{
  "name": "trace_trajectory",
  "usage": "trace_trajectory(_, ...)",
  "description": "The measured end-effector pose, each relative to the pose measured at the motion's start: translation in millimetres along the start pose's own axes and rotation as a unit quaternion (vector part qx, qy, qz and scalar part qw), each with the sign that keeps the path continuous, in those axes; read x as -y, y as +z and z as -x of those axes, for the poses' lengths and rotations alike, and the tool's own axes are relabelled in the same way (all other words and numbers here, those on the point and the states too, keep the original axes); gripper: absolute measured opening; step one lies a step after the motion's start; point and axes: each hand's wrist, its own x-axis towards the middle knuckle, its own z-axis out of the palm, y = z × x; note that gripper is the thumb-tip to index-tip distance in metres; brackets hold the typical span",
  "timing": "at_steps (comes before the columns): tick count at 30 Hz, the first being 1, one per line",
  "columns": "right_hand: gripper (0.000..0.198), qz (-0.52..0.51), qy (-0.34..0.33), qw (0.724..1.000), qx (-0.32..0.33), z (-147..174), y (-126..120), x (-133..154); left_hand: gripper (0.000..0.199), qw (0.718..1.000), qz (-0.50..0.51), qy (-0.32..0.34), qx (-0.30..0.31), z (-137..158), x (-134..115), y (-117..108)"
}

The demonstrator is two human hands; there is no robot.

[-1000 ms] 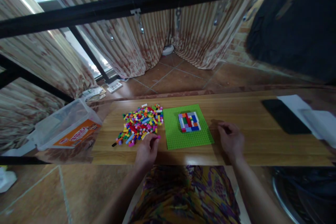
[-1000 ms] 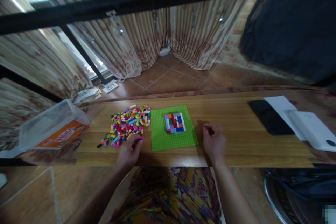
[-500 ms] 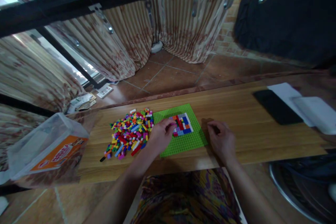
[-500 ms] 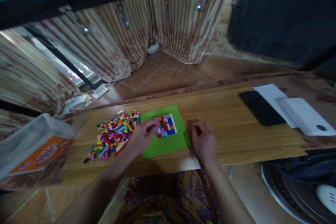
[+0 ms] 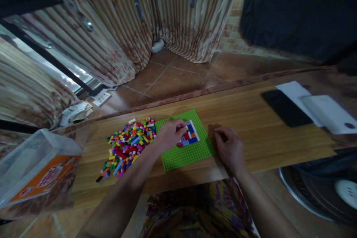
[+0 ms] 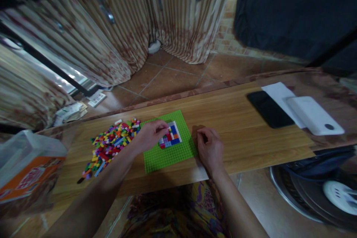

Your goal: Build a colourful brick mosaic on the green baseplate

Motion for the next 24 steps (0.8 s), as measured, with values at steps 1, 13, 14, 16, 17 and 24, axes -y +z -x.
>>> trace_trajectory(1, 0.017, 0.001, -0.001, 1.0, 0.001, 0, 0, 0, 0.016, 1.0, 0.008, -0.002, -0.002, 0, 1, 1)
trace_trajectory(13, 0.019, 0.001, 0.01, 1.0, 0.007, 0, -1, 3, 0.019, 0.996, -0.029, -0.011, -0.086, 7, -1, 18)
trace_trajectory(14, 0.019, 0.003, 0.011, 1.0, 0.007, 0, -1, 3, 0.018, 0.995, -0.028, -0.017, -0.094, 7, -1, 19)
trace_trajectory(16, 0.019, 0.007, 0.01, 1.0, 0.007, 0, 0, 2, 0.015, 0.993, -0.02, -0.032, -0.111, 7, 0, 22)
trace_trajectory(17, 0.019, 0.007, 0.01, 1.0, 0.007, 0, 0, 2, 0.013, 0.992, -0.015, -0.04, -0.119, 7, 0, 24)
trace_trajectory(24, 0.02, 0.011, 0.002, 1.0, 0.007, 1, 1, -1, 0.014, 0.977, -0.04, -0.127, -0.167, 4, 0, 28)
